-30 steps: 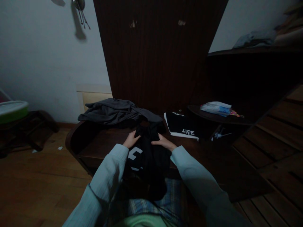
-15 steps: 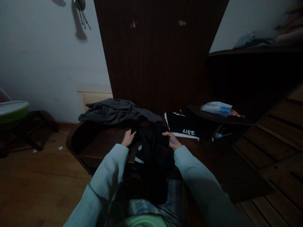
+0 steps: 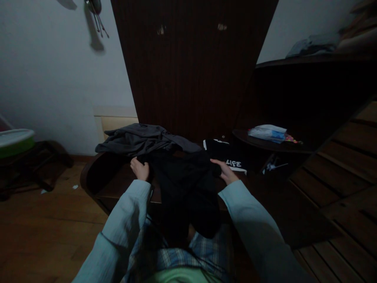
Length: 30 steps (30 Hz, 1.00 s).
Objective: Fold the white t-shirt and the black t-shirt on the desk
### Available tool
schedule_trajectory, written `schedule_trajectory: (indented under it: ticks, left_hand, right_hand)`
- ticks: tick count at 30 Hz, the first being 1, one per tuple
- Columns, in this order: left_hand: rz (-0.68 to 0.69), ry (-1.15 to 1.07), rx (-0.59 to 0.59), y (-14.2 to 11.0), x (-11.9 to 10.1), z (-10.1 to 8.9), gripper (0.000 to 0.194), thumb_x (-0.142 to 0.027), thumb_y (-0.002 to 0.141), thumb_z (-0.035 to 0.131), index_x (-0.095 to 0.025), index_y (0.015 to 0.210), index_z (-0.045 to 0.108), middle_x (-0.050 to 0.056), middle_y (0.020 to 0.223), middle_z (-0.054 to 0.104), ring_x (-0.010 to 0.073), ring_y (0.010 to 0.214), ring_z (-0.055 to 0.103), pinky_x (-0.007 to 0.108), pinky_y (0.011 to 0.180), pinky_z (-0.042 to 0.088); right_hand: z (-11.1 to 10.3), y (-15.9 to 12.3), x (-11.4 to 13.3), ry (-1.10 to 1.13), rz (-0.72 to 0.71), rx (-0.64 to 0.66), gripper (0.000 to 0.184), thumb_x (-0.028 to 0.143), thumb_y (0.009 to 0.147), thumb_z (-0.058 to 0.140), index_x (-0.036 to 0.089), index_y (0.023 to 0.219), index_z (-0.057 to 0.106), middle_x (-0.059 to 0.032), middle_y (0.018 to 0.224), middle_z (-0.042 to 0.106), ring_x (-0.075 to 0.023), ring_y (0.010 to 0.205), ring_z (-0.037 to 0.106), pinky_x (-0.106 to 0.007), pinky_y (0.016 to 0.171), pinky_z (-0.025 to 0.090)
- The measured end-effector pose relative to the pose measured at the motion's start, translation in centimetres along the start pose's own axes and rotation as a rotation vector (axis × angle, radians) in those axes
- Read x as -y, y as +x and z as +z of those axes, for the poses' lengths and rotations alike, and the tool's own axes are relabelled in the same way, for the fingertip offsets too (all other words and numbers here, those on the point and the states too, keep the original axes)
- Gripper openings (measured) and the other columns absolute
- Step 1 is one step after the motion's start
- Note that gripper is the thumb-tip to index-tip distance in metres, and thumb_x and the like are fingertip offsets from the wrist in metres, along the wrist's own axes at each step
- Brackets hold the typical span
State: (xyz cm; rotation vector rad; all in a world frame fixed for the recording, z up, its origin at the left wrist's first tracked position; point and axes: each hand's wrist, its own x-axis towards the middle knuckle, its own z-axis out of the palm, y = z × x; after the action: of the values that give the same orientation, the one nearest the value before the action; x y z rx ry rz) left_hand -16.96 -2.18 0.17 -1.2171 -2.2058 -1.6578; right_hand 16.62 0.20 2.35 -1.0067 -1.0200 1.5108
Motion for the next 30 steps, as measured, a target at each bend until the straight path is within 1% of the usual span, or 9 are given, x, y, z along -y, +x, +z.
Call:
schedule_trajectory:
  ticks: [4, 7, 10, 13, 16, 21, 24, 27, 30]
  left_hand:
    - [0.224, -0.049, -0.037, -0.9, -1.2, -0.9, 0.043, -0.008, 0.06, 0.042, -0.011, 0.103, 0.048, 0.015, 0.119, 0.046, 0.0258, 0.115, 0.039, 0.038, 0.099, 0.027]
    - [0.324, -0.219, 0.272, -1.5, -1.8, -1.1, 0.035, -0.015, 0.071, 0.035, -0.016, 0.102, 0.05, 0.008, 0.104, 0.059, 0.0195, 0.103, 0.051, 0.033, 0.093, 0.036]
    - [0.314, -0.338, 0.61, -1.8, -2.0, -0.8, 0.035, -0.031, 0.081, 0.028, -0.015, 0.099, 0.054, 0.005, 0.089, 0.066, 0.0171, 0.088, 0.058, 0.029, 0.084, 0.042]
    - [0.303, -0.306, 0.731, -1.8, -2.0, -0.5, 0.044, -0.041, 0.082, 0.027, -0.014, 0.097, 0.059, 0.007, 0.095, 0.066, 0.0168, 0.082, 0.06, 0.027, 0.079, 0.043]
    - [0.36, -0.132, 0.773, -1.7, -1.9, -0.2, 0.044, -0.044, 0.08, 0.031, -0.017, 0.094, 0.064, 0.005, 0.089, 0.068, 0.0173, 0.08, 0.06, 0.025, 0.075, 0.043]
    - [0.353, 0.103, 0.815, -1.8, -1.8, -0.1, 0.051, -0.046, 0.08, 0.028, -0.016, 0.064, 0.067, 0.003, 0.059, 0.065, 0.0163, 0.06, 0.058, 0.023, 0.056, 0.037]
    - [0.39, 0.173, 0.806, -2.1, -2.1, -0.4, 0.049, -0.044, 0.081, 0.029, -0.017, 0.059, 0.065, 0.003, 0.058, 0.064, 0.0158, 0.059, 0.057, 0.023, 0.054, 0.034]
    - [0.435, 0.286, 0.747, -2.4, -2.6, -0.9, 0.043, -0.038, 0.081, 0.032, -0.019, 0.064, 0.065, 0.004, 0.062, 0.066, 0.0165, 0.061, 0.057, 0.023, 0.055, 0.031]
    - [0.478, 0.377, 0.684, -2.6, -3.0, -1.2, 0.036, -0.034, 0.081, 0.035, -0.019, 0.067, 0.065, 0.006, 0.062, 0.065, 0.017, 0.061, 0.057, 0.024, 0.057, 0.031]
  right_hand:
    - [1.0, -0.5, -0.2, -0.059, 0.022, 0.025, 0.028, 0.015, 0.055, 0.07, 0.019, 0.081, 0.06, 0.0001, 0.078, 0.068, -0.0155, 0.07, 0.063, -0.026, 0.066, 0.051]
    - [1.2, -0.7, -0.3, -0.148, 0.035, 0.099, 0.031, 0.014, 0.054, 0.071, 0.019, 0.083, 0.06, -0.0001, 0.079, 0.068, -0.0158, 0.072, 0.062, -0.028, 0.07, 0.05]
    - [1.3, -1.0, -0.4, -0.248, 0.081, 0.254, 0.032, 0.017, 0.055, 0.072, 0.018, 0.085, 0.061, -0.0014, 0.082, 0.068, -0.0157, 0.075, 0.062, -0.029, 0.073, 0.049]
    - [1.4, -1.3, -0.4, -0.29, 0.143, 0.353, 0.027, 0.024, 0.058, 0.071, 0.016, 0.083, 0.062, -0.0031, 0.083, 0.068, -0.0156, 0.074, 0.061, -0.03, 0.075, 0.048]
    - [1.6, -1.2, -0.5, -0.302, 0.128, 0.311, 0.023, 0.028, 0.061, 0.068, 0.017, 0.081, 0.063, -0.0031, 0.081, 0.068, -0.0151, 0.072, 0.061, -0.03, 0.075, 0.047]
    - [1.2, -0.3, -1.0, -0.404, 0.035, 0.208, 0.018, 0.021, 0.057, 0.066, 0.015, 0.073, 0.061, 0.0007, 0.066, 0.065, -0.0143, 0.062, 0.058, -0.029, 0.066, 0.046]
    - [0.9, 0.4, -1.5, -0.476, -0.05, 0.17, 0.01, 0.015, 0.053, 0.059, 0.015, 0.063, 0.057, 0.0039, 0.055, 0.059, -0.0138, 0.055, 0.054, -0.028, 0.06, 0.044]
    - [0.8, 0.8, -1.7, -0.564, -0.22, 0.073, 0.011, 0.014, 0.053, 0.052, 0.017, 0.062, 0.056, 0.0028, 0.059, 0.059, -0.0159, 0.061, 0.054, -0.03, 0.064, 0.044]
    - [0.7, 0.9, -1.5, -0.628, -0.5, -0.179, 0.022, 0.016, 0.057, 0.047, 0.018, 0.076, 0.058, -0.0022, 0.078, 0.063, -0.0193, 0.078, 0.056, -0.033, 0.076, 0.042]
